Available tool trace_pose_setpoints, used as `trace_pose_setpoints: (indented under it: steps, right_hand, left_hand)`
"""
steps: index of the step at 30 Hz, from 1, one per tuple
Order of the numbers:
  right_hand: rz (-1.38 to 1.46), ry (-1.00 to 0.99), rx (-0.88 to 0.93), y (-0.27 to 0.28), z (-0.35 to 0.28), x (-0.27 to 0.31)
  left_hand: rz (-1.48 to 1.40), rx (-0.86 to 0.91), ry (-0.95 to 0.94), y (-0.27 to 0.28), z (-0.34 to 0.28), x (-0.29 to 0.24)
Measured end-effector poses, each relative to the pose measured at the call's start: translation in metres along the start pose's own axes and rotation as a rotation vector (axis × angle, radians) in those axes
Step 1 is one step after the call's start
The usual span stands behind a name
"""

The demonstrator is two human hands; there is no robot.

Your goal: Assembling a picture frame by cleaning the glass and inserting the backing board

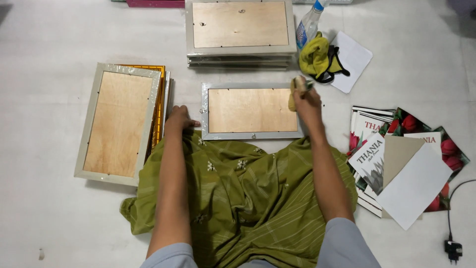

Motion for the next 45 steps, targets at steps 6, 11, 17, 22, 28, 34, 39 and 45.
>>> trace_pose_setpoints:
  steps: [6, 11, 17, 22, 28, 34, 39, 45]
  right_hand:
    - [-0.208, 0.033, 0.261, -0.068, -0.021, -0.017]
    - [-0.061, 0.096, 0.219, -0.012, -0.045, 0.032]
    - [-0.205, 0.430, 0.002, -0.009, 0.013, -0.011]
    - [-0.208, 0.342, 0.339, -0.036, 0.007, -0.027]
    - [-0.265, 0.014, 0.503, -0.034, -0.007, -0.040]
    - [-0.240, -0.003, 0.241, -0.001, 0.009, -0.031]
    - [-0.413, -0.087, 0.672, -0.039, -0.040, -0.053]
    - [-0.302, -0.006, 0.235, -0.005, 0.041, -0.084]
  left_hand:
    - [-0.020, -0.002, 0.034, 0.007, -0.012, -0.011]
    - [-0.012, 0.028, 0.050, 0.009, -0.018, -0.016]
    - [-0.002, 0.057, 0.060, 0.003, -0.008, -0.007]
    - [0.002, 0.072, 0.076, 0.005, -0.012, -0.011]
    - [0.004, 0.088, 0.062, 0.006, -0.012, -0.014]
    - [0.008, 0.098, 0.077, 0.006, -0.013, -0.015]
    - [-0.004, 0.104, 0.101, 0.015, -0.031, -0.030]
    - [-0.017, 0.111, 0.106, 0.012, -0.022, -0.023]
Point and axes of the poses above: each hand's wrist, its own z-axis towards the middle knuckle, its own y-axis out of the back of the hand, x = y × z, the point moved 10 cm from there along z, towards the middle knuckle, and after that the axes turned 13 degrees about -y, right-handed, at the moved point
